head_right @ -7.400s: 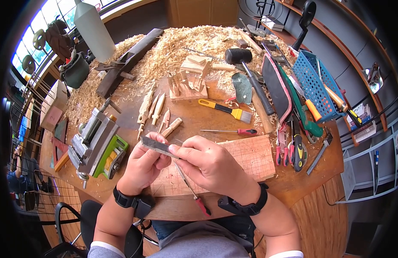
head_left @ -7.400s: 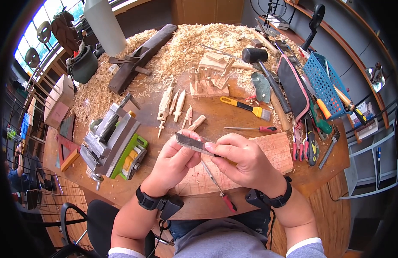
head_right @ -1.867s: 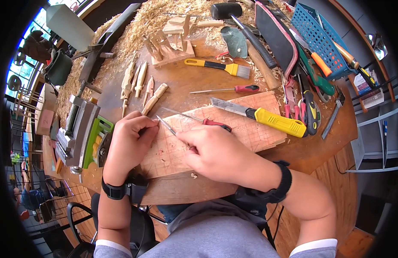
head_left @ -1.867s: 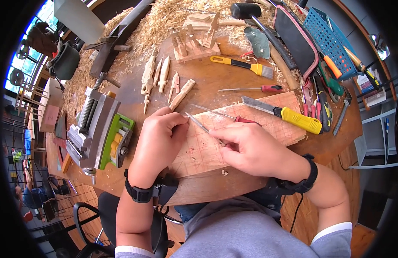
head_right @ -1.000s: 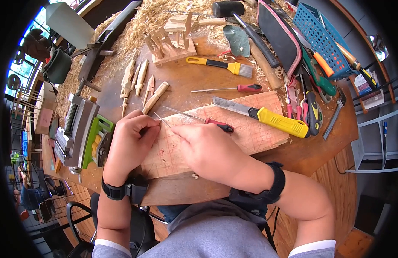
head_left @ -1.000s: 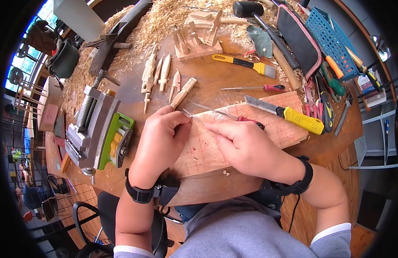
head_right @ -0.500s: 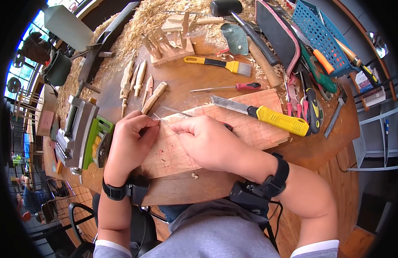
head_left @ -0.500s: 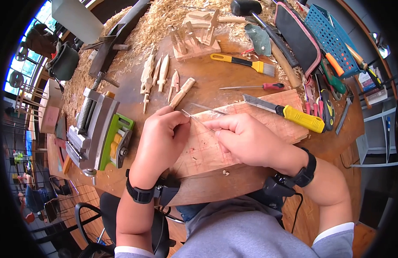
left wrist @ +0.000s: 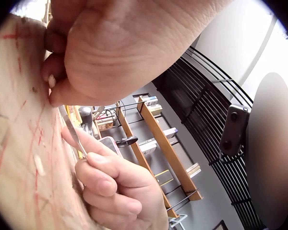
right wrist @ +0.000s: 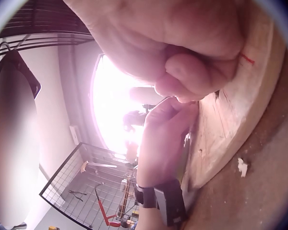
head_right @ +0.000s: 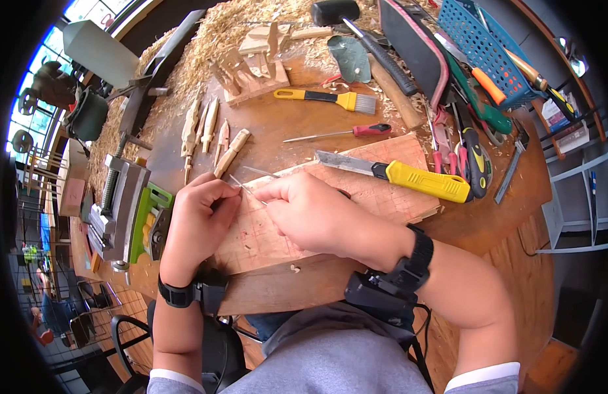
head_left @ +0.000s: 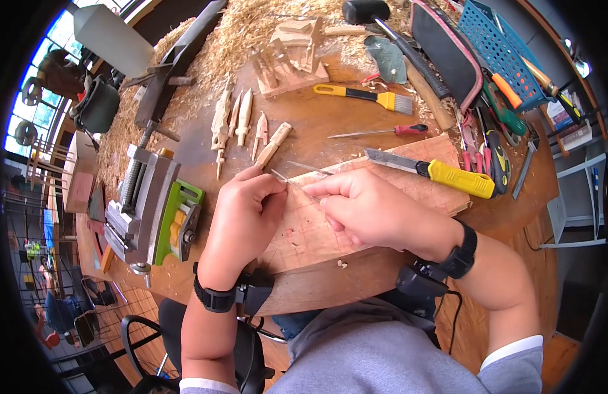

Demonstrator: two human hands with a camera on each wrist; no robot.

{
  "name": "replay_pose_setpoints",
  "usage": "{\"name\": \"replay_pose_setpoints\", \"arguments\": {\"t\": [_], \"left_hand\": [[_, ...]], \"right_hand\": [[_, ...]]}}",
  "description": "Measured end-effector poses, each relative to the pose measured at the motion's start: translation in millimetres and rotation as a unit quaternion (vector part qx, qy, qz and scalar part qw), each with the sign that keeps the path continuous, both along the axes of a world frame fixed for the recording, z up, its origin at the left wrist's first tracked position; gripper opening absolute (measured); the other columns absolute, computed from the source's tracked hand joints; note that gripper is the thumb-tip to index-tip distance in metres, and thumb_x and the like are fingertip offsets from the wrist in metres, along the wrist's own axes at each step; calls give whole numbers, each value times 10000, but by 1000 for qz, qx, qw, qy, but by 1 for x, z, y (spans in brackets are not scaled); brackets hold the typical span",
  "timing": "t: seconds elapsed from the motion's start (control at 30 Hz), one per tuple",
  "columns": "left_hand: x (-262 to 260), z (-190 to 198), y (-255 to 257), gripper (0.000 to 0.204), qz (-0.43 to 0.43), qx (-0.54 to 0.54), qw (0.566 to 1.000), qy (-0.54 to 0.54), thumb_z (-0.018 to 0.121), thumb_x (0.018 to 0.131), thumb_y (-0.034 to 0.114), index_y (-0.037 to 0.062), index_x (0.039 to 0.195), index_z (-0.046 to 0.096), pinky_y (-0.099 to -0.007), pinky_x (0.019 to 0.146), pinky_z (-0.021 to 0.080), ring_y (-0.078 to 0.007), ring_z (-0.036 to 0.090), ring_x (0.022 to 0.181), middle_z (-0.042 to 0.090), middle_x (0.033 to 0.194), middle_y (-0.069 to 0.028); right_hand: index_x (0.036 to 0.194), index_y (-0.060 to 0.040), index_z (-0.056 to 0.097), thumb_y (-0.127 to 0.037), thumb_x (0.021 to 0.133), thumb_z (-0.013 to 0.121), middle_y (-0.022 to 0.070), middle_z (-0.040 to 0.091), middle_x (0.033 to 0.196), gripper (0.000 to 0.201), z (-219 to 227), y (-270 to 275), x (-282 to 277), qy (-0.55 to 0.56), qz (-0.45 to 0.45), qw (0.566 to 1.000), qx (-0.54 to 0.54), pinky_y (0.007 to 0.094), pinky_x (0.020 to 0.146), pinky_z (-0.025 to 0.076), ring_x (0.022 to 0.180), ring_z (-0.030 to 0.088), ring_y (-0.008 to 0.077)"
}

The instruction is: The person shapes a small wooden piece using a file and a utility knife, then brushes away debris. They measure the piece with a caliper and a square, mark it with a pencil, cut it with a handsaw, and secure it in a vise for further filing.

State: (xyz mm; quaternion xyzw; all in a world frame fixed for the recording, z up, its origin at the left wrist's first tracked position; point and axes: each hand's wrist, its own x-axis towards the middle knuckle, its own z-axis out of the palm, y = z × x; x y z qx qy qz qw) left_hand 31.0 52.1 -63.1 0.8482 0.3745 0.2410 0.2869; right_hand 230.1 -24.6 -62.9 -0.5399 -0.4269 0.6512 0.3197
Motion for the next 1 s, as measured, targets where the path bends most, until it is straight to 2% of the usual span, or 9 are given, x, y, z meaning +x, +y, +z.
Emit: {"name": "replay_pose_setpoints", "arguments": {"t": [0.13,0.23,0.47,0.53,0.6,0.63,0.7,0.87,1.0], "left_hand": [[-2,-3,0,57,18,-18,1000,-14,702,791,-29,-39,841,675,-326,617,467,-264,601,666,609,770,-142],[0,-1,-1,47,-18,7,1000,-5,663,792,-49,-27,834,664,-352,629,487,-311,625,700,624,801,-161],[-3,-2,-1,80,30,-30,999,-1,708,784,-7,-22,861,692,-337,609,487,-267,622,665,629,794,-141],[-3,-3,-1,86,36,-45,998,-2,717,783,4,-25,860,692,-331,604,487,-254,617,650,630,790,-134],[-3,-3,1,106,52,-93,994,22,736,800,0,-59,871,683,-257,615,460,-113,568,665,618,777,-70],[-3,-2,1,106,52,-93,994,21,736,800,0,-59,871,683,-257,615,460,-113,568,665,618,777,-70],[-3,-1,1,91,41,-77,996,16,728,782,19,-29,849,689,-323,600,485,-236,611,639,636,797,-131],[-1,-1,1,78,32,-75,997,8,715,779,6,-23,844,682,-329,615,483,-245,618,668,636,795,-140],[2,0,0,60,25,-60,998,0,699,780,-5,-25,828,671,-338,629,485,-270,628,693,633,791,-154]], "right_hand": [[1370,-11,558,-96,984,476,-7,578,710,403,20,-6,7,-32,19,998,-51,214,453,422,488,490,53],[1367,-28,567,-98,987,485,-3,583,713,395,0,-1,-3,7,-3,1000,-21,215,450,424,494,496,51],[1372,-20,559,-109,998,484,-7,579,710,391,6,-8,12,-20,-18,999,28,205,445,416,495,489,32],[1374,-23,558,-111,1001,484,-11,576,709,390,9,-18,13,-16,-23,999,-22,201,450,418,488,486,32],[1376,-31,559,-109,1001,478,-13,577,709,391,10,-22,12,-12,-21,1000,-18,199,451,416,484,485,33],[1378,-39,560,-108,1002,471,-14,578,709,393,10,-23,12,-8,-15,1000,-15,197,452,415,481,484,34],[1381,-40,557,-106,1000,465,-14,579,713,398,7,-22,11,-8,-14,1000,-12,197,453,414,478,483,35],[1359,-57,582,-132,1003,473,8,590,709,380,4,-19,10,-7,-2,1000,-4,250,461,470,479,518,77],[1391,-35,543,-106,988,481,-4,573,720,413,5,-15,7,12,-2,999,-38,197,441,405,466,480,42]]}}
